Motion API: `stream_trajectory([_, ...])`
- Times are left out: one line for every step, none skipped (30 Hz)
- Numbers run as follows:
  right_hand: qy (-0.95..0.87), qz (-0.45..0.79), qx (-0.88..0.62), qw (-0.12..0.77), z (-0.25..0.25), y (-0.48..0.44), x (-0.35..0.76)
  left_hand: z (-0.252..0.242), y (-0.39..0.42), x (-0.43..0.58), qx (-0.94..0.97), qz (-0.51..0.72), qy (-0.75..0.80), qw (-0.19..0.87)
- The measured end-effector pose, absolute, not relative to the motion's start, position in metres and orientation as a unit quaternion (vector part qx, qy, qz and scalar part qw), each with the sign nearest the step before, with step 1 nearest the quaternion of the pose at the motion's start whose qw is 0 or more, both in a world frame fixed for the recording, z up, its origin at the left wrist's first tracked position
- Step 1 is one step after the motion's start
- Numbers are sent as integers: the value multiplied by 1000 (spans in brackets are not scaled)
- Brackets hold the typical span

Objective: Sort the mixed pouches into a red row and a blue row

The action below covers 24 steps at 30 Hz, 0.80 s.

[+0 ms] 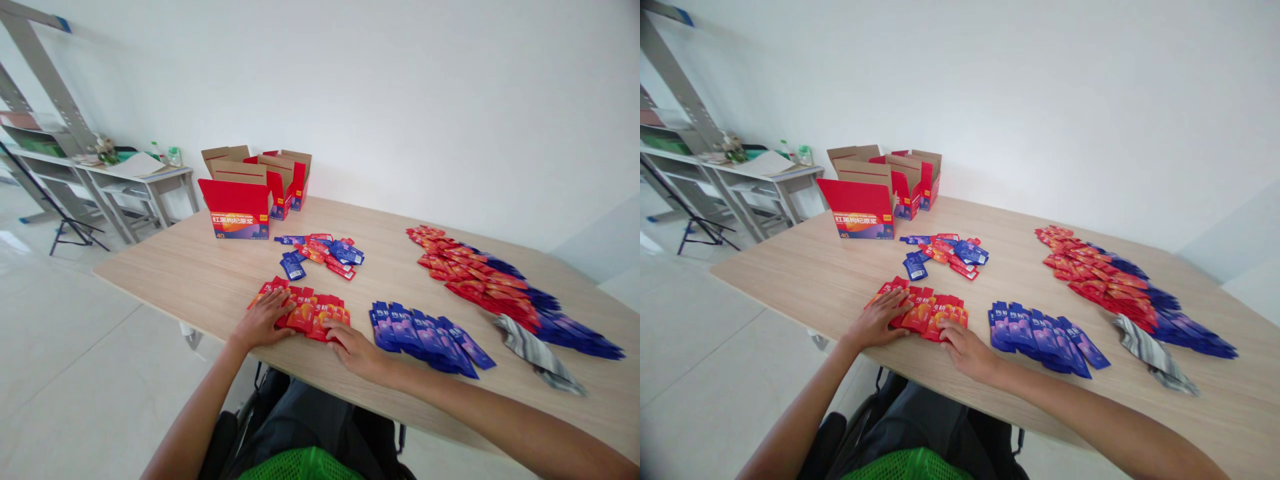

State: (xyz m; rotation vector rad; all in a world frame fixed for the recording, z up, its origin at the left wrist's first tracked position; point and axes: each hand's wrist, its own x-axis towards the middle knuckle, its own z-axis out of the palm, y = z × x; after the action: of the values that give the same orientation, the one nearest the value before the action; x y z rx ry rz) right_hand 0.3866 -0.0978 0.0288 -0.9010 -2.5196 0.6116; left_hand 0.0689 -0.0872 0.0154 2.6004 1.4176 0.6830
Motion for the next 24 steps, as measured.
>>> stream_trajectory([-905, 214, -315, 191, 29, -97, 387, 15, -87, 69, 854, 224, 467, 52])
stream_trajectory([-909, 210, -309, 187, 29, -96, 386, 15, -87, 69, 854, 223, 467, 52])
stream_trajectory([-911, 206, -305, 184, 29, -95, 385, 14, -87, 68, 854, 221, 468, 53])
stream_trajectory([-912, 204, -305, 183, 29, -94, 384, 14, -87, 68, 854, 220, 469, 53])
stream_trajectory([-912, 202, -306, 183, 28, -93, 383, 13, -87, 68, 854, 220, 469, 53])
stream_trajectory([-911, 202, -309, 183, 27, -93, 382, 13, -87, 68, 854, 221, 468, 53])
stream_trajectory([-911, 202, -311, 183, 26, -93, 381, 12, -87, 67, 854, 223, 467, 53])
stream_trajectory([-910, 201, -312, 183, 25, -93, 381, 12, -86, 67, 855, 225, 465, 53])
stream_trajectory([-911, 198, -311, 185, 24, -94, 381, 12, -86, 67, 855, 228, 463, 52])
stream_trajectory([-912, 195, -308, 188, 24, -94, 381, 13, -86, 67, 856, 230, 461, 52])
stream_trajectory([-912, 191, -306, 194, 24, -94, 382, 14, -87, 67, 856, 232, 460, 52])
stream_trajectory([-912, 185, -306, 202, 25, -93, 382, 14, -87, 67, 855, 233, 460, 53])
stream_trajectory([-910, 179, -310, 212, 27, -91, 383, 15, -87, 67, 854, 236, 461, 53])
stream_trajectory([-906, 171, -317, 222, 28, -87, 383, 16, -87, 67, 852, 239, 463, 52])
stream_trajectory([-901, 162, -327, 234, 30, -81, 383, 17, -87, 66, 850, 243, 466, 49])
stream_trajectory([-894, 153, -340, 248, 31, -74, 383, 17, -87, 65, 847, 247, 469, 46])
stream_trajectory([-886, 143, -355, 261, 31, -64, 382, 17, -87, 64, 843, 252, 473, 43])
stream_trajectory([-878, 134, -371, 273, 31, -52, 382, 17, -87, 63, 838, 258, 478, 39])
stream_trajectory([-868, 125, -389, 281, 31, -38, 381, 16, -87, 61, 831, 265, 487, 37])
stream_trajectory([-860, 118, -410, 282, 30, -24, 381, 15, -87, 60, 822, 273, 499, 33])
stream_trajectory([-851, 110, -433, 277, 30, -9, 381, 14, -87, 59, 811, 282, 513, 29])
stream_trajectory([-842, 101, -458, 264, 31, 5, 381, 13, -86, 58, 799, 291, 525, 24])
stream_trajectory([-835, 93, -484, 247, 32, 18, 381, 12, -86, 57, 789, 299, 536, 19])
stream_trajectory([-826, 82, -510, 225, 33, 29, 381, 11, -85, 57, 782, 306, 543, 14])
